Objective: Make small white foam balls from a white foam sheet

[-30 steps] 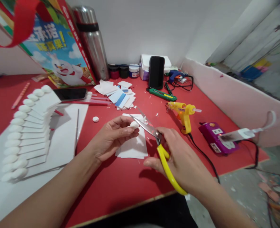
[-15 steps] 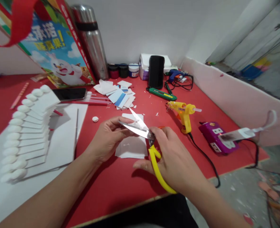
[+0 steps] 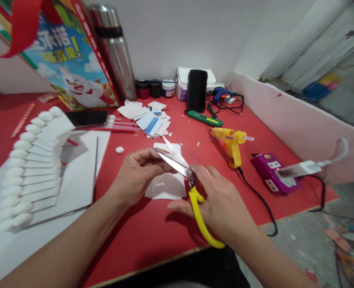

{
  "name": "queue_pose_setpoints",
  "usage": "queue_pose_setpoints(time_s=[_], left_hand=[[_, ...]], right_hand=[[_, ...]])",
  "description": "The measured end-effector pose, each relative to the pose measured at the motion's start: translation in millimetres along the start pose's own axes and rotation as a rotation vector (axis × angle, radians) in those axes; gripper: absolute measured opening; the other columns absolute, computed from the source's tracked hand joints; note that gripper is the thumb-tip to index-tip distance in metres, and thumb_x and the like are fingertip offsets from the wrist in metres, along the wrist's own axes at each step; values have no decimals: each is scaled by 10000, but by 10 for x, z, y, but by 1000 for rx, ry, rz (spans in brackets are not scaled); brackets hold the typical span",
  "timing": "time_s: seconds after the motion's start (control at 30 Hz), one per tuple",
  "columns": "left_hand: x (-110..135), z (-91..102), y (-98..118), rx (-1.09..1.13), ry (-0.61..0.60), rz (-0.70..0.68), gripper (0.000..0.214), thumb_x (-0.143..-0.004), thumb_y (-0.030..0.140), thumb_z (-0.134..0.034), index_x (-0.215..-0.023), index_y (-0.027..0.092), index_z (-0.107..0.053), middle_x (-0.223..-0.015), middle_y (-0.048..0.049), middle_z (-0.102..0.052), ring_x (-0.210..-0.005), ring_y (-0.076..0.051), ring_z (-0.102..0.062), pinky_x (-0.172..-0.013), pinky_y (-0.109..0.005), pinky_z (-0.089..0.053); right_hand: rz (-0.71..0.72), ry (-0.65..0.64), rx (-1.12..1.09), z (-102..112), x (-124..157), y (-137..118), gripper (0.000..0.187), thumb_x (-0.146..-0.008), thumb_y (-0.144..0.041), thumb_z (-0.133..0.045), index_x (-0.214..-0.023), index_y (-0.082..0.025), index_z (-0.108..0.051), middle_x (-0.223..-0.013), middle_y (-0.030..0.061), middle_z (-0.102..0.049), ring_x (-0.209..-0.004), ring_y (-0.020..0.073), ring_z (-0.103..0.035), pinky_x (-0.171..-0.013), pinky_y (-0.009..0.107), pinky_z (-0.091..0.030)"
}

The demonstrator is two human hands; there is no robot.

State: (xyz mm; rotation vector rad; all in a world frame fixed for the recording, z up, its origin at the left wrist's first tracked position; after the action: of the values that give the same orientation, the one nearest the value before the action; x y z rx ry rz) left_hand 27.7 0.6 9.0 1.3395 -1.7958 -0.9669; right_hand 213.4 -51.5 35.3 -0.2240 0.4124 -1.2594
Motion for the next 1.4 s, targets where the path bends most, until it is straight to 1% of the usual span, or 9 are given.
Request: queue_pose_setpoints(time_s=[0.23, 0.37, 0.47, 0.53, 0.63, 0.8, 0.93, 1.13, 1.4], left_hand=[[12, -47, 36, 42, 13, 42, 166, -679, 72, -860, -780, 151, -755, -749, -23, -773, -685, -154, -749, -733, -247, -610], [8, -33, 35, 69, -16, 113, 159, -720, 104, -847, -844, 158, -765, -800, -36, -781, -722, -157, -759, -740, -235, -610], [-8, -7, 40, 111, -39, 149, 145, -755, 110, -822, -879, 167, -770, -844, -32, -778, -738, -142, -754, -745, -222, -608], [-20, 11, 42, 138, -44, 175, 152, -760, 96, -813, -888, 168, -774, -853, -28, -775, -752, -133, -751, -767, -218, -607], [-30, 30, 37, 161, -29, 218, 210, -727, 62, -823, -901, 169, -776, -858, -15, -766, -766, -121, -745, -799, -213, -602], [-43, 31, 30, 167, -31, 229, 168, -734, 102, -832, -889, 132, -776, -798, -22, -737, -677, -83, -692, -705, -167, -576], [-55, 19, 39, 174, -67, 202, 178, -720, 168, -861, -862, 110, -771, -710, -37, -723, -631, -93, -669, -663, -172, -557], [-34, -3, 58, 176, -68, 215, 232, -669, 156, -890, -846, 104, -750, -709, -53, -735, -603, -123, -679, -629, -200, -556], [-32, 39, 49, 166, -98, 196, 208, -684, 159, -874, -836, 120, -737, -706, -48, -725, -594, -133, -674, -650, -239, -565]], right_hand=[[35, 52, -15, -4, 23, 33, 606, -866, -749, -514, -989, -164, -611, -736, 52, -634, -592, 179, -605, -559, 268, -424], [-91, -28, -210, 93, -13, 104, 481, -896, -673, -555, -968, -199, -589, -595, -41, -558, -481, 114, -495, -492, 219, -372], [-163, -50, -228, 178, -51, 146, 470, -877, -667, -585, -986, -210, -572, -575, -66, -513, -450, 105, -447, -452, 217, -334], [-155, -47, -179, 199, -64, 154, 501, -849, -673, -617, -1025, -207, -568, -634, -45, -554, -505, 129, -506, -487, 234, -368], [-111, -36, -144, 167, -56, 158, 548, -823, -664, -659, -1098, -200, -561, -878, 40, -658, -749, 201, -637, -645, 288, -474], [-66, -55, -154, 80, -32, 158, 722, -793, -699, -669, -1255, -166, -513, -1113, 132, -633, -984, 281, -641, -830, 387, -516], [4, -54, -84, 61, -60, 93, 858, -733, -764, -668, -1299, -139, -511, -1088, 147, -585, -966, 299, -608, -843, 422, -519], [35, -50, 9, 52, -99, -4, 837, -748, -787, -624, -1215, -96, -565, -1021, 166, -558, -887, 307, -568, -798, 464, -515], [47, -73, -2, 78, -100, -48, 781, -747, -780, -629, -1210, -154, -573, -943, 95, -559, -784, 252, -588, -711, 381, -503]])
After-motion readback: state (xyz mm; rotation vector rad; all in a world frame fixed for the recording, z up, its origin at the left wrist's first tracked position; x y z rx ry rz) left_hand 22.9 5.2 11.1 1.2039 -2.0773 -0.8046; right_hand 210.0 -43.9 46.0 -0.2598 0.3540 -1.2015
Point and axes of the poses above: each hand's wrist, its own x-axis away from the middle knuckle, its own z-axis out of the back of the hand, y = z × x, the point moved 2 cm from there along -x, towards the middle knuckle
